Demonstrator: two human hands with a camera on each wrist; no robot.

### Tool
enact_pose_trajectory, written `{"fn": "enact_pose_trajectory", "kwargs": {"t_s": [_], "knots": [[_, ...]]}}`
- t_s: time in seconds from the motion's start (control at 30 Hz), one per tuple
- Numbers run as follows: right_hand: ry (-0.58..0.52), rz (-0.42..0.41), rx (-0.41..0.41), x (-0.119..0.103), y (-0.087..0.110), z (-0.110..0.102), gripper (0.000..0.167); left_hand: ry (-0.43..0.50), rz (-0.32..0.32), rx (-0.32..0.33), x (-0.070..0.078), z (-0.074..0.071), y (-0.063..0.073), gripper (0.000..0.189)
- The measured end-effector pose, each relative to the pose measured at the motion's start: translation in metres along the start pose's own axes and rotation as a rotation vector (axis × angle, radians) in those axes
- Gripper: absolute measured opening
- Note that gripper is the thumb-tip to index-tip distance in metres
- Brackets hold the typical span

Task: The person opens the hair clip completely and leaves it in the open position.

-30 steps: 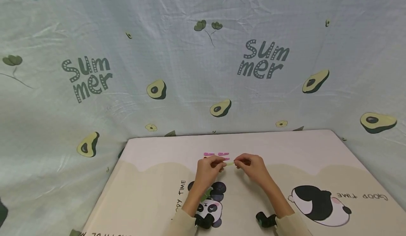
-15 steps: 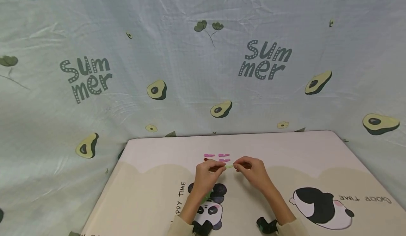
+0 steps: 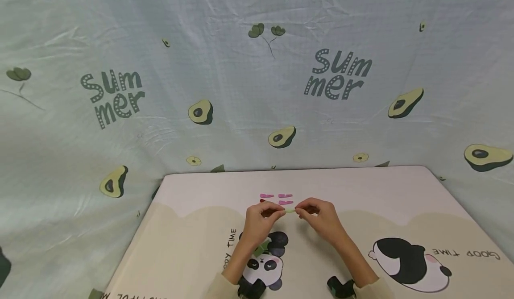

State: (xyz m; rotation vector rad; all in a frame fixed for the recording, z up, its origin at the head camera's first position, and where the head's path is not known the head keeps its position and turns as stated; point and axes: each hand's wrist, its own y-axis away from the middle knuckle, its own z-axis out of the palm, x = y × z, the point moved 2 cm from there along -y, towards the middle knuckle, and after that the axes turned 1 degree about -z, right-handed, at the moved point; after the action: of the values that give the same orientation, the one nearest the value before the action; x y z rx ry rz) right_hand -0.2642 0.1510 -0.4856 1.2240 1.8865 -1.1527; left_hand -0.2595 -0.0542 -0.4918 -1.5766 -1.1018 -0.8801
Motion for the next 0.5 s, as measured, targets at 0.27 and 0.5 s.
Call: {"fn": "enact_pose_trajectory", "kwargs": {"t_s": [0.27, 0.5], "knots": [[0.021, -0.052, 0.013, -0.0057, 0.0016, -0.0050, 0.007, 0.022, 0.012, -0.035, 0.0049, -0.0012, 0.0022, 0.004], [0.051, -0.091, 0.017, -0.0085, -0.0006, -0.0076, 0.012, -0.008, 0.026, -0.025, 0.0084, -0.0029, -0.0002, 0.008]]}}
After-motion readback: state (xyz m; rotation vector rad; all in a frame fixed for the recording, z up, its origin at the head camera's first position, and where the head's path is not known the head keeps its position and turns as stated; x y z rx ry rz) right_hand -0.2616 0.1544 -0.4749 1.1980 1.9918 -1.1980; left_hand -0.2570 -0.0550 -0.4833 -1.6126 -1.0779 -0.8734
